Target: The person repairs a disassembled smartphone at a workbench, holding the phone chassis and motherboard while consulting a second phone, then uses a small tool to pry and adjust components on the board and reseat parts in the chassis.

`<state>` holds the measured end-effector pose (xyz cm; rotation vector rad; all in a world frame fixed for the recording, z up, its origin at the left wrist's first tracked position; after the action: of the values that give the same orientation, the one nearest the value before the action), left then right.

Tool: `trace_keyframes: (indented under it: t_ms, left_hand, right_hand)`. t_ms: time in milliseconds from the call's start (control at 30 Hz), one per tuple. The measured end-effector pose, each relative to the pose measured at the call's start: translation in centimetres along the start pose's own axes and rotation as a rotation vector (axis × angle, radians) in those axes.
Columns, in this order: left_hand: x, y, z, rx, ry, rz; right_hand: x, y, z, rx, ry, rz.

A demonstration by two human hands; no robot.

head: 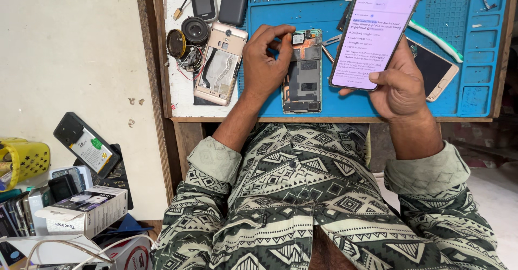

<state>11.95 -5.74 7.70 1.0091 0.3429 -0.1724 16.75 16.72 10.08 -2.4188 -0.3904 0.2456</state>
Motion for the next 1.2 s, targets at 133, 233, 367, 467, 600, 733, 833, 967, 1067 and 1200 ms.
trace_keyframes:
  t_ms: [133,233,367,467,600,733,833,967,1067,1200]
  left_hand:
    - [0.7,0.0,0.1,-0.003,-0.003,0.001]
    - [0.5,0.4,-0.3,0.005,-0.004,-0.001]
    - [1.1,0.8,-0.3,0.007,-0.004,-0.006]
    - [0.6,1.2,-0.3,0.003,0.002,-0.017]
    - [0.0,1.4,-0.8,0.0,0.001,-0.015]
    - [0.1,1.3,-0.7,0.009,0.0,-0.013]
    - [0.4,1.0,-0.2,0.01,0.002,-0.011]
    - [0.3,1.1,-0.4,0.009,0.006,-0.01]
    - [-0.3,1.4,-1.3,0.002,0.004,-0.008]
    - [-0.5,1.4,-1.4,0.008,0.006,-0.007]
  right_hand:
    - [0.6,0.3,-0.2,0.006,0.006,0.002]
    - [0.7,-0.4,-0.1,0.0,0.001,0.006]
    - [1.3,-0.4,-0.2,-0.015,-0.005,0.001]
    - [1.0,-1.0,-0.4,-0.012,-0.053,0.001]
    - [0.6,-1.7,-0.5,-0.019,-0.063,0.004]
    - [0.6,-2.1,-1.6,0.133,-0.016,0.029]
    - [0.4,-2.0,-2.1,0.314,0.072,0.034]
    - [0.3,-2.2,-2.1,0.334,0.066,0.035]
    - [0.0,-2.8,-1.4,0.146,0.007,0.023]
    - [0.1,-2.9,-0.4,0.241,0.013,0.041]
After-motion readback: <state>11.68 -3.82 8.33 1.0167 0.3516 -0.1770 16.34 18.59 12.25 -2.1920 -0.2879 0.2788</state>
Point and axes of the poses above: each hand's wrist, its own x-axis away from the middle knuckle, its own z-axis out of the back of the hand, y = z × x, the point moved 9 cm from there along -x, towards the middle knuckle, and after that the axes turned 15 degrees about -x, right-handed, at the moved point
